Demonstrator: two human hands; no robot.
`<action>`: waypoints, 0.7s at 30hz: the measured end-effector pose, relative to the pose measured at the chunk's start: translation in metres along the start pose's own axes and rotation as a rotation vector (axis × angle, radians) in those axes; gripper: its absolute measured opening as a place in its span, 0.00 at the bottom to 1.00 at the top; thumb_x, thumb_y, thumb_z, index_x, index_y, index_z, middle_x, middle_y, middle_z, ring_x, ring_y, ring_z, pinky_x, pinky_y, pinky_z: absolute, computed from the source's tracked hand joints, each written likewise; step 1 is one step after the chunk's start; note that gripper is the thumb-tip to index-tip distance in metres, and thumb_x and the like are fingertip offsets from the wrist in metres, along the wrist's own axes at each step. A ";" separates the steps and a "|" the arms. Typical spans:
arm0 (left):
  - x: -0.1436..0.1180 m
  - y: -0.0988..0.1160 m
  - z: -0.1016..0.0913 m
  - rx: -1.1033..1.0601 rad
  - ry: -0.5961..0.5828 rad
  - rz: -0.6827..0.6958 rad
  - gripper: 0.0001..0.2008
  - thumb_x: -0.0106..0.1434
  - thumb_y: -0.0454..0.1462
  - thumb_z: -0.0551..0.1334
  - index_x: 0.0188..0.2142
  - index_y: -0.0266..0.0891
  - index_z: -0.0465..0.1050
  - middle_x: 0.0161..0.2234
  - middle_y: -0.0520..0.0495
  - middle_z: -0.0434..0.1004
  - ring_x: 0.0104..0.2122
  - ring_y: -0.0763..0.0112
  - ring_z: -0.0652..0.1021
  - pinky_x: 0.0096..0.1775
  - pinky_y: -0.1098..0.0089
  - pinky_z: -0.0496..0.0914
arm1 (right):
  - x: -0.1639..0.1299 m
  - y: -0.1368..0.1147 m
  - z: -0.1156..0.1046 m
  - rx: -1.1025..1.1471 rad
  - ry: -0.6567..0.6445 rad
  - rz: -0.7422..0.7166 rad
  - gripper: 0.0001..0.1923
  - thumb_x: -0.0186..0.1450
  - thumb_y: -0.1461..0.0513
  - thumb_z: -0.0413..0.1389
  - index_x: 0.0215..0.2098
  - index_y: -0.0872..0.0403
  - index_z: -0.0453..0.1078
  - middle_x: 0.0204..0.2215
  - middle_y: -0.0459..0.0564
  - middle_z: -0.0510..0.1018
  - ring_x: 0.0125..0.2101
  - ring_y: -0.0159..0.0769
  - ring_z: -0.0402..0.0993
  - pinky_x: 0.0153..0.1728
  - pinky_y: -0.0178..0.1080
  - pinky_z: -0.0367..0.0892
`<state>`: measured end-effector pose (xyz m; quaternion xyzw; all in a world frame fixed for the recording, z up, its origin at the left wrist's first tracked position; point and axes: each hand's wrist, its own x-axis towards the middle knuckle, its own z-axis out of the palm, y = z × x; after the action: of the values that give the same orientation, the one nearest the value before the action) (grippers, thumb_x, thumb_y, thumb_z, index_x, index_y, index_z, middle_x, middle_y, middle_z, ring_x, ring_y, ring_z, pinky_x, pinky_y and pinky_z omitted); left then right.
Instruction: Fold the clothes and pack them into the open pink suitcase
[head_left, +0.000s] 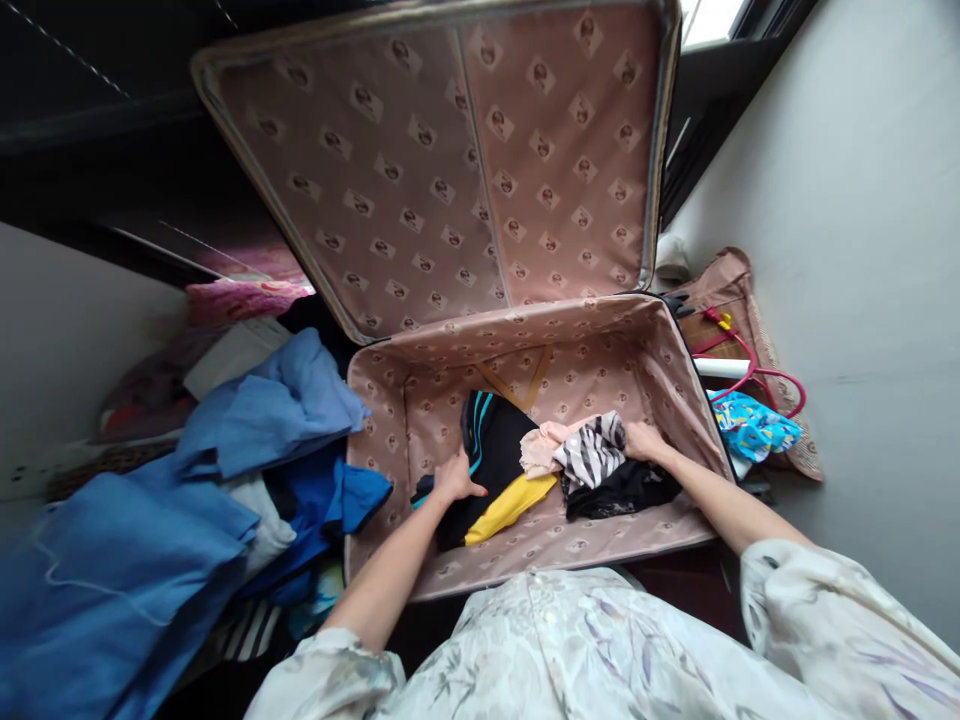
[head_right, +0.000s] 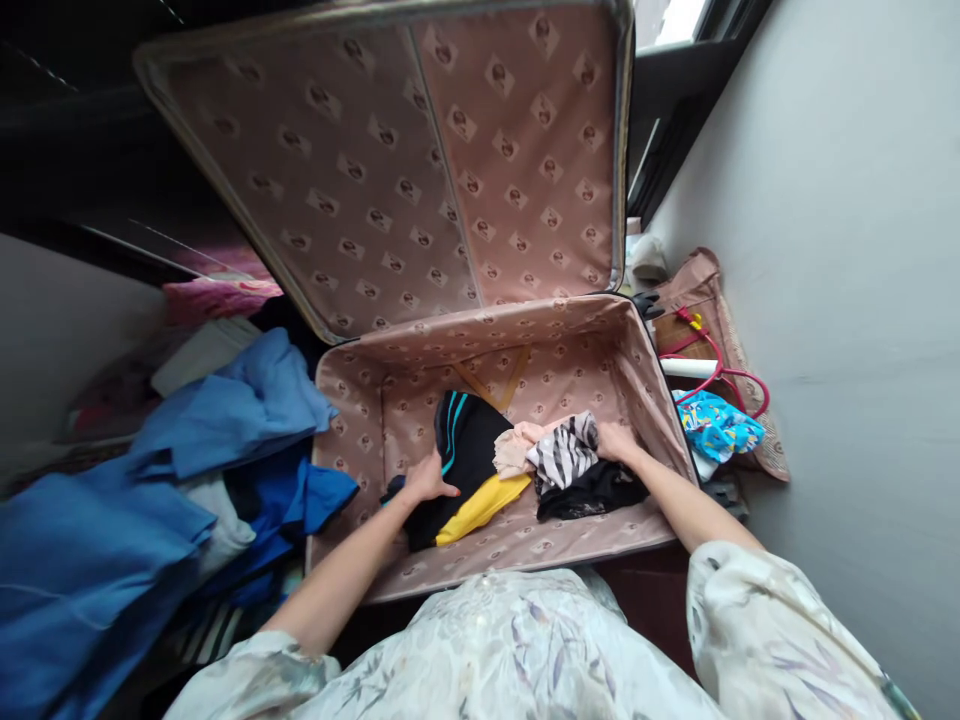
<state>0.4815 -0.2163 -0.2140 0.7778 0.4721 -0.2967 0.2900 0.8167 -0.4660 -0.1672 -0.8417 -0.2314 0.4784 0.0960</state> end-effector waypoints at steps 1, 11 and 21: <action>-0.007 0.013 0.004 -0.027 -0.007 -0.067 0.47 0.43 0.38 0.78 0.61 0.30 0.64 0.57 0.21 0.74 0.59 0.35 0.74 0.56 0.52 0.69 | -0.005 -0.008 0.005 0.057 -0.017 0.006 0.11 0.53 0.66 0.63 0.35 0.56 0.73 0.41 0.62 0.80 0.50 0.53 0.74 0.49 0.45 0.67; -0.114 0.153 -0.076 -1.324 -0.381 0.225 0.32 0.39 0.34 0.75 0.48 0.33 0.78 0.40 0.39 0.85 0.38 0.52 0.84 0.44 0.57 0.78 | -0.115 -0.110 0.043 1.109 -0.173 -0.081 0.14 0.44 0.63 0.63 0.31 0.54 0.71 0.24 0.44 0.78 0.25 0.34 0.73 0.30 0.38 0.71; -0.191 0.291 -0.261 -1.124 -0.102 0.963 0.37 0.40 0.40 0.80 0.50 0.33 0.78 0.45 0.40 0.84 0.47 0.48 0.82 0.51 0.53 0.77 | -0.185 -0.132 -0.149 1.365 0.242 -0.765 0.27 0.45 0.59 0.72 0.44 0.49 0.78 0.34 0.46 0.85 0.41 0.48 0.82 0.47 0.48 0.77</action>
<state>0.7216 -0.2453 0.1472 0.6184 0.1454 0.1141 0.7638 0.8232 -0.4309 0.1019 -0.5050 -0.1483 0.3533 0.7734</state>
